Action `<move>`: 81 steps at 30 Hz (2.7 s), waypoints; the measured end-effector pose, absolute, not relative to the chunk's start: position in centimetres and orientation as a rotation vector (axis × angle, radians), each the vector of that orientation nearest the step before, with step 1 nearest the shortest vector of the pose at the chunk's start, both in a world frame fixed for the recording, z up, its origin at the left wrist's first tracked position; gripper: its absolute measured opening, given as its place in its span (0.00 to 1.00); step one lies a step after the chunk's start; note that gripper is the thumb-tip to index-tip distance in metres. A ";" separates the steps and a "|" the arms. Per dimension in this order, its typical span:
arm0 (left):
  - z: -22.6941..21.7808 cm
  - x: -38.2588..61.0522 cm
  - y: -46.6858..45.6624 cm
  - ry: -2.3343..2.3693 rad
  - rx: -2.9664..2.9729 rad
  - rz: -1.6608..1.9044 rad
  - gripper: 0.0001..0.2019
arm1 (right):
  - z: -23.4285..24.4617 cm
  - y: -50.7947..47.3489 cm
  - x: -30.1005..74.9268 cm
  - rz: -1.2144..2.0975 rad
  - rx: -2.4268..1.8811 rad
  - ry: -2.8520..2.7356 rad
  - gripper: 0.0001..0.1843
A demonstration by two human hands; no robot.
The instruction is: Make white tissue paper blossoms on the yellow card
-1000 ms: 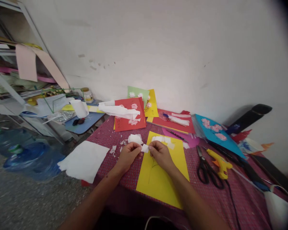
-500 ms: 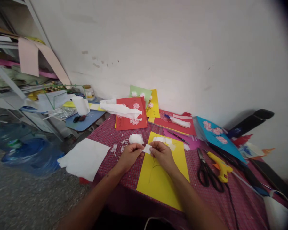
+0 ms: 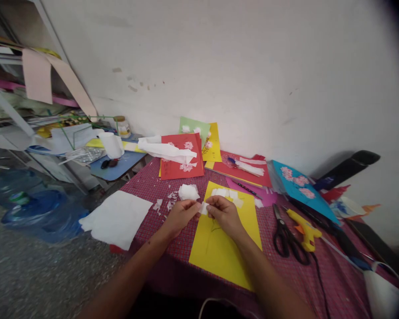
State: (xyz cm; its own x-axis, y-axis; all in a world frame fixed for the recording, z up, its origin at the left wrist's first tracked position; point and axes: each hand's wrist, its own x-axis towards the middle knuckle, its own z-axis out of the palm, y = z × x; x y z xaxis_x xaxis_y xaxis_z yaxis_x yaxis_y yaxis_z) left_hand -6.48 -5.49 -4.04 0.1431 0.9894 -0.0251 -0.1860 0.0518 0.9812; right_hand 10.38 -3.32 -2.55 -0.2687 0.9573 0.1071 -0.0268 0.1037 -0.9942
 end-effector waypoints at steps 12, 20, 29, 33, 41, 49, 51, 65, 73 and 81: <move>-3.7 -6.6 -5.6 0.897 1.088 1.121 0.13 | -2.4 -3.6 10.7 1.354 -0.874 -1.517 0.08; -3.5 -6.5 -5.7 1.036 1.219 1.173 0.07 | -2.4 -3.5 10.5 1.299 -0.966 -1.530 0.11; -3.6 -6.4 -5.7 1.070 1.225 1.174 0.07 | -2.0 -3.6 10.8 1.272 -0.971 -1.713 0.11; -3.5 -6.5 -5.7 1.104 1.244 1.172 0.08 | -1.8 -3.7 10.9 1.358 -0.910 -1.721 0.13; -3.9 -6.7 -5.7 1.128 1.276 1.154 0.08 | -1.4 -3.8 10.7 1.181 -1.066 -1.751 0.16; -3.9 -6.7 -5.7 1.136 1.293 1.160 0.08 | -1.7 -3.7 10.7 1.217 -1.033 -1.740 0.11; -3.8 -6.8 -5.7 1.133 1.300 1.153 0.08 | -1.6 -3.7 10.6 1.247 -1.017 -1.723 0.10; -3.7 -6.7 -5.7 1.125 1.238 1.186 0.09 | -2.2 -3.3 10.6 1.225 -1.082 -1.644 0.10; -3.9 -6.8 -5.7 1.110 1.306 1.161 0.11 | -1.8 -3.7 10.7 1.255 -0.900 -1.628 0.11; -4.0 -6.6 -5.6 1.057 1.261 1.155 0.11 | -2.4 -3.2 10.9 1.256 -0.978 -1.589 0.07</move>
